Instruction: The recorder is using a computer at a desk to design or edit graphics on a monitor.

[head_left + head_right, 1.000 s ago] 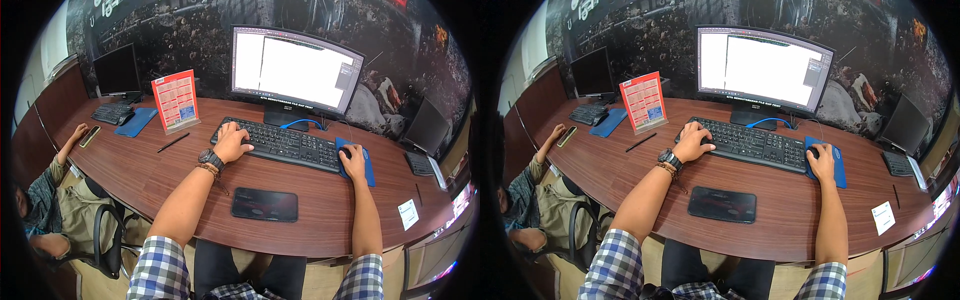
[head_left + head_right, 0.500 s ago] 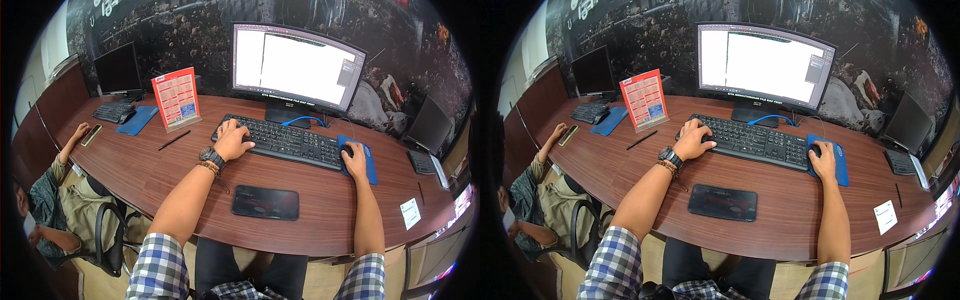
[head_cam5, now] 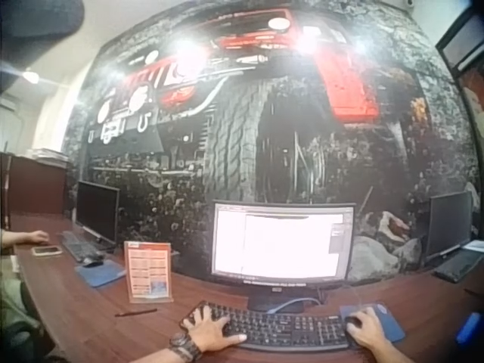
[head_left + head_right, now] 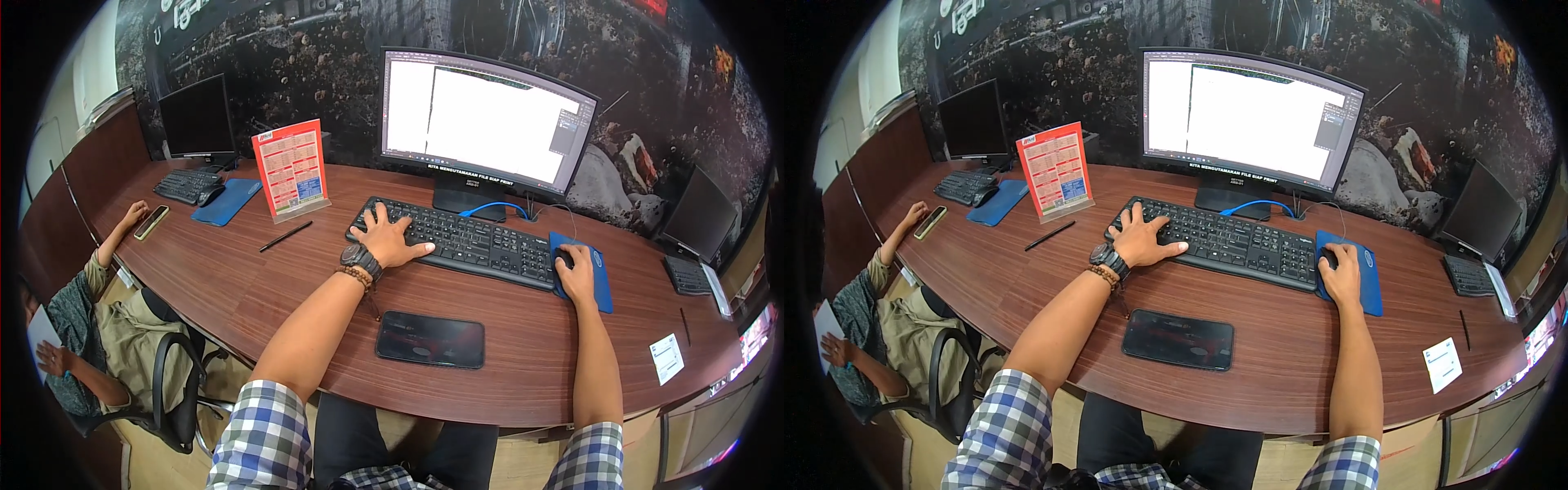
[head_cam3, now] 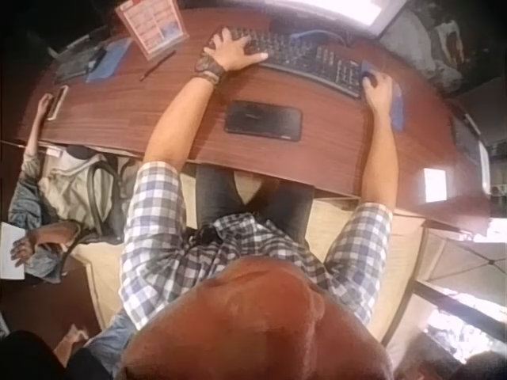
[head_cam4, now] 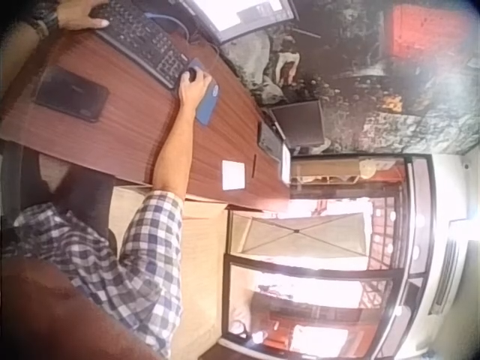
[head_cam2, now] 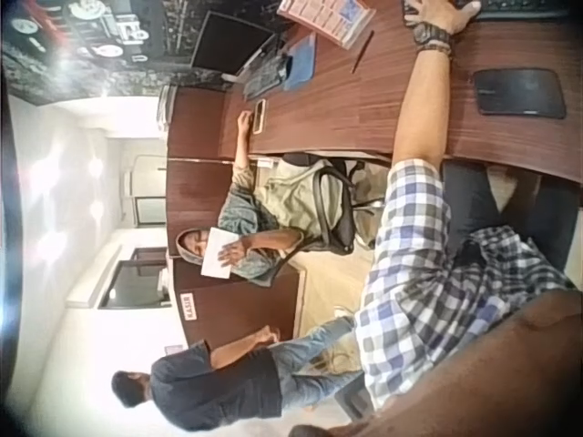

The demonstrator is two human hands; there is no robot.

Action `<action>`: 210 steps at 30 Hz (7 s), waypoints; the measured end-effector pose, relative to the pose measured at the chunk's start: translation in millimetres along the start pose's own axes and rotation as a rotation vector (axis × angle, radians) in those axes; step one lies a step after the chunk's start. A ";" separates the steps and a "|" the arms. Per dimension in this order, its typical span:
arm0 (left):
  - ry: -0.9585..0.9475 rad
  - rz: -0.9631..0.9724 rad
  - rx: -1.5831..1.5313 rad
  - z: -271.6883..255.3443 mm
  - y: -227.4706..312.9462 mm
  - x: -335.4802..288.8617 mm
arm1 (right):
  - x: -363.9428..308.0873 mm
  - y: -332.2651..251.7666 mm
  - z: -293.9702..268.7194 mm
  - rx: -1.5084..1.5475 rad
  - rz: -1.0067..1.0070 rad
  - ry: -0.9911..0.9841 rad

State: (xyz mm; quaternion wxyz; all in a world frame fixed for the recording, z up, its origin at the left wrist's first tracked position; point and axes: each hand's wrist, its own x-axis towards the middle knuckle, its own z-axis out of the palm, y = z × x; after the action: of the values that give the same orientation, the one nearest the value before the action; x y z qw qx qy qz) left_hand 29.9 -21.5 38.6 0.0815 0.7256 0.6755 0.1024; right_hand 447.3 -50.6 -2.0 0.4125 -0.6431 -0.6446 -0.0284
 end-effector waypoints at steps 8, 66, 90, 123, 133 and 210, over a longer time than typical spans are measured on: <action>0.171 -0.109 -0.162 -3.2 -32.1 1.1 | 1.2 0.0 -1.0 0.010 -0.016 0.007; 0.319 0.303 -0.126 15.2 -34.7 4.9 | -0.7 -9.0 -9.4 -0.002 -0.003 -0.052; 0.166 0.023 -0.137 6.4 -31.7 -1.3 | -0.7 4.6 0.0 0.008 -0.077 -0.013; 0.215 0.229 -0.084 20.3 -26.1 15.0 | -0.5 2.6 -0.9 -0.013 -0.087 -0.017; 0.356 0.427 -0.172 18.1 -36.5 13.3 | -1.8 -0.6 -2.2 -0.022 -0.059 -0.032; 0.180 0.068 -0.114 7.6 -22.4 -3.7 | -5.8 -127.9 58.7 -0.244 -0.463 -0.130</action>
State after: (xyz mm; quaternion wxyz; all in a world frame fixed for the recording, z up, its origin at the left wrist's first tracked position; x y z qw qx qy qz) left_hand 10.0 -23.4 25.3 0.0578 0.7303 0.6481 0.2082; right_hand 308.2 -43.9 19.3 0.2722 -0.5241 -0.7913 -0.1583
